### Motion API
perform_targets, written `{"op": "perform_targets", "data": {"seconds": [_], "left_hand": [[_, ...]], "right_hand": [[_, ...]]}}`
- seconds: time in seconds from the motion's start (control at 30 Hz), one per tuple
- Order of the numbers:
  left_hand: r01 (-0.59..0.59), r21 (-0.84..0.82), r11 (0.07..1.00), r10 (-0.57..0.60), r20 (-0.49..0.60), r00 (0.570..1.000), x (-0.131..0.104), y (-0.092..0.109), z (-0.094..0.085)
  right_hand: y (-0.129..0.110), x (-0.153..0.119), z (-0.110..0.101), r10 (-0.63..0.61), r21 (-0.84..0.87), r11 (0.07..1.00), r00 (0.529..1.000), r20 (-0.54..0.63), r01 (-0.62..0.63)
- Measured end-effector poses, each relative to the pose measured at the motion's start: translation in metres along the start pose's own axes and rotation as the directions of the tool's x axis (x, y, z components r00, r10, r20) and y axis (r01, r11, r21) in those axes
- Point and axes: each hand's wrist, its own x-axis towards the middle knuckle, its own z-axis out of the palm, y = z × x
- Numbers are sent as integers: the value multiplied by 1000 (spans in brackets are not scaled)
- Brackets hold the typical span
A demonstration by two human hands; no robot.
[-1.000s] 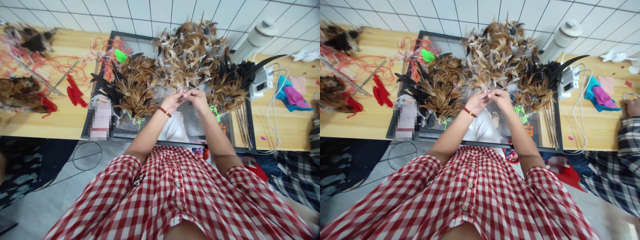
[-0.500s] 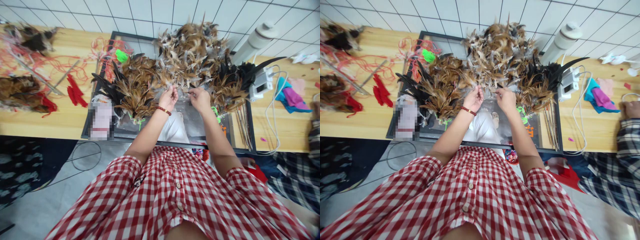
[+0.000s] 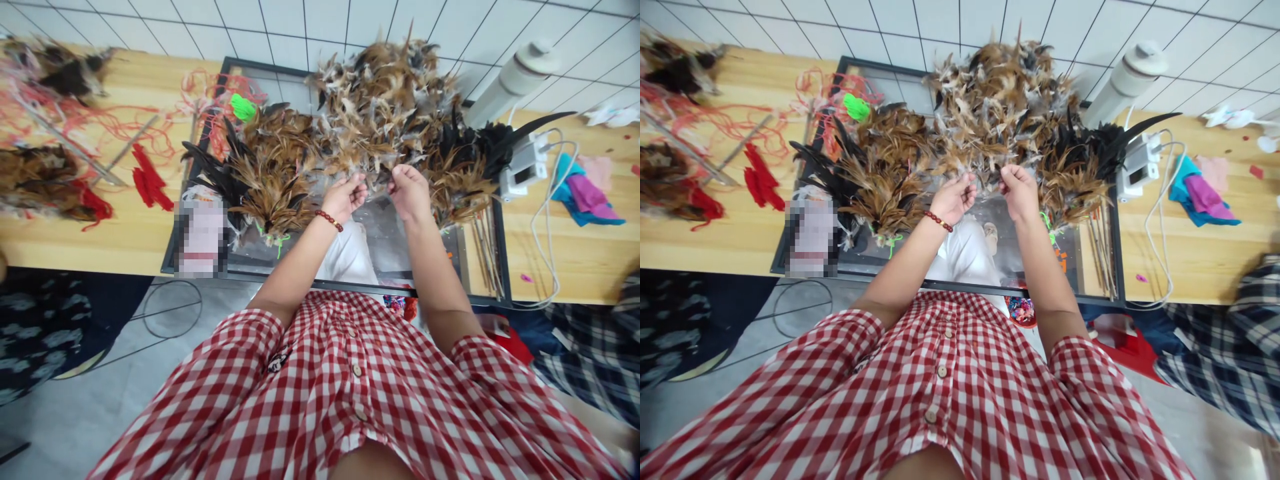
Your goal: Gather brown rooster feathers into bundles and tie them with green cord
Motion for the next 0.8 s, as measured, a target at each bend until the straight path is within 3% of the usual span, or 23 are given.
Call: {"op": "perform_targets", "data": {"seconds": [0.23, 0.33, 0.5, 0.63, 0.8], "left_hand": [[-107, 74, 991, 108, -6, 994, 3, -6, 0], [-92, 142, 986, 90, 20, 996, -1, -6, 0], [-11, 203, 979, 3, 43, 999, -5, -6, 3], [-28, 248, 968, 14, 60, 998, -5, -8, 4], [-25, 314, 949, -21, 144, 989, -9, -9, 5]], "right_hand": [[-17, -10, 7, 144, 219, 964, 988, 58, -154], [-17, -14, 15, 142, 306, 939, 988, 64, -155], [-10, -16, 27, 33, 283, 959, 999, 0, -31], [-6, -14, 26, -117, 144, 981, 990, -76, 127], [3, -11, 24, -284, -45, 959, 957, -66, 281]]}}
